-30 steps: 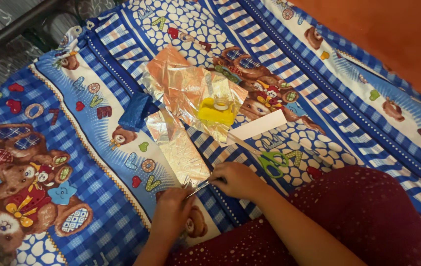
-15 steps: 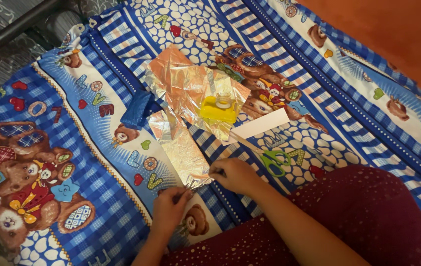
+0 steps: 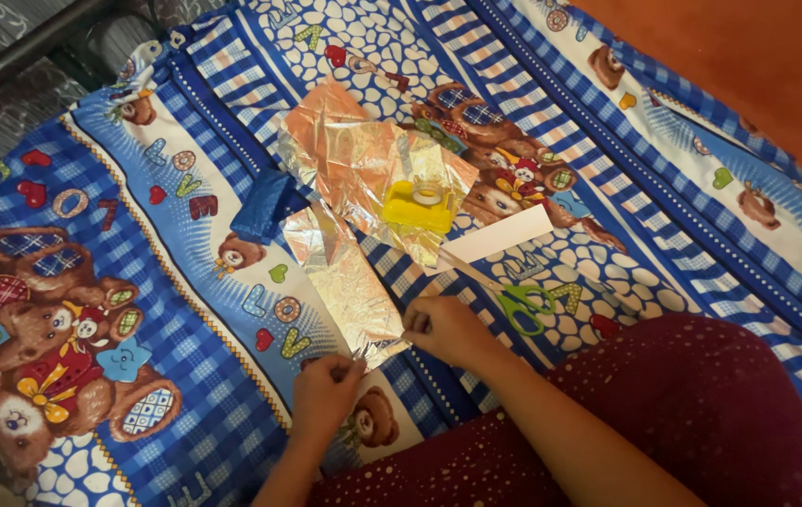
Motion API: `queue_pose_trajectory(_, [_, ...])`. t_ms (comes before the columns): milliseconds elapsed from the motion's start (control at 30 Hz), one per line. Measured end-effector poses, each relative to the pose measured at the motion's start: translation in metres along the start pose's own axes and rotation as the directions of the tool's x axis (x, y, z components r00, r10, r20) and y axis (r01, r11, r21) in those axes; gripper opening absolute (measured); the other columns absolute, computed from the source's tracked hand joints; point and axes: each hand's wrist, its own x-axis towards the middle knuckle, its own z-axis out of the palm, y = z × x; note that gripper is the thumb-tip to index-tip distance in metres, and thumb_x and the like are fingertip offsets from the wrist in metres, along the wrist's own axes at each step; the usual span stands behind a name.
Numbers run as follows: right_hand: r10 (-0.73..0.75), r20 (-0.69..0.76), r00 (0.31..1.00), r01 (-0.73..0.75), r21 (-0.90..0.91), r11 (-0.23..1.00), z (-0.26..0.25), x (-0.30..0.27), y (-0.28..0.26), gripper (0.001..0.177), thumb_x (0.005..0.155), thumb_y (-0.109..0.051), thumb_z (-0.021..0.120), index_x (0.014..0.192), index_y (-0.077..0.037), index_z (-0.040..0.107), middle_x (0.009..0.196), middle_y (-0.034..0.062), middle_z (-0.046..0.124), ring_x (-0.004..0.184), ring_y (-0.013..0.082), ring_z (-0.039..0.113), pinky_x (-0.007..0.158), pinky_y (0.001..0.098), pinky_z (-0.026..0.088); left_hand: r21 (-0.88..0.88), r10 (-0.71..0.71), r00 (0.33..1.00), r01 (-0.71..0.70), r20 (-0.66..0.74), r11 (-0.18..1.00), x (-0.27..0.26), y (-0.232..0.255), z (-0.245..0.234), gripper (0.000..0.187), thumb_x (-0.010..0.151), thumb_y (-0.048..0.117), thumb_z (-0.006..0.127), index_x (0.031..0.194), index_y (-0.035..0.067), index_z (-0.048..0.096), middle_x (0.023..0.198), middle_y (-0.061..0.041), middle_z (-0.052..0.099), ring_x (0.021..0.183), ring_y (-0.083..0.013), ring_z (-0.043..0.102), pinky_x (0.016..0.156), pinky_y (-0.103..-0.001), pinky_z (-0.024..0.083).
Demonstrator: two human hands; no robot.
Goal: The person wraps a rectangular object with silver foil, folds the edges, and secures them with clear tape. They then use scissors to trim excess foil from the ends. The wrapped item remains on the bed.
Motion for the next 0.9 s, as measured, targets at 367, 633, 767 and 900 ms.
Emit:
queue_pose_trajectory(367, [-0.361,0.063,0.931,0.365,-0.223,0.904,0.008,-0.004,0.010,0.003,0.082,-0.006,0.073,0.083,-0.009,0.073,0.094,0.0045,0.065,0.095,0.0246,0.066,0.080,0.0364,0.054,0.136,0.477,0.872,-0.462,-0.109,0.876,-0.010,0.010,-0.005,0.021,0.081,0.017,0.076,0.091,0.002,0.065,0.091,-0.016,0.065,0.083,-0.0361,0.065,0.074,-0.044,0.052])
queue_pose_trajectory(633, [-0.475,0.130,0.870,0.492,-0.265,0.829,-0.006,-0.010,0.002,0.011,0.076,-0.003,0.073,0.085,-0.007,0.077,0.091,0.0073,0.068,0.094,0.0270,0.066,0.082,0.0400,0.053,0.324,0.833,0.546,-0.806,0.083,0.496,-0.011,0.015,-0.005,0.033,0.071,0.005,0.065,0.104,0.000,0.068,0.098,-0.016,0.068,0.086,-0.0355,0.064,0.074,-0.044,0.050])
queue_pose_trajectory(767, [-0.525,0.150,0.838,0.546,-0.240,0.803,-0.013,-0.010,-0.005,0.010,0.073,-0.007,0.077,0.083,-0.006,0.075,0.088,0.0069,0.069,0.093,0.0282,0.066,0.081,0.0421,0.052,0.346,0.788,0.606,-0.766,0.109,0.542,-0.012,0.017,-0.001,0.018,0.080,0.007,0.069,0.098,0.002,0.068,0.089,-0.016,0.067,0.083,-0.0350,0.063,0.073,-0.045,0.050])
queue_pose_trajectory(900, [-0.515,0.154,0.844,0.537,-0.258,0.803,-0.012,-0.007,-0.005,0.010,0.075,-0.013,0.080,0.082,-0.007,0.074,0.085,0.0055,0.068,0.091,0.0270,0.065,0.081,0.0414,0.051,0.348,0.787,0.606,-0.766,0.113,0.540,-0.012,0.017,-0.003,0.026,0.075,0.007,0.069,0.100,0.002,0.068,0.086,-0.016,0.066,0.084,-0.0352,0.063,0.075,-0.045,0.051])
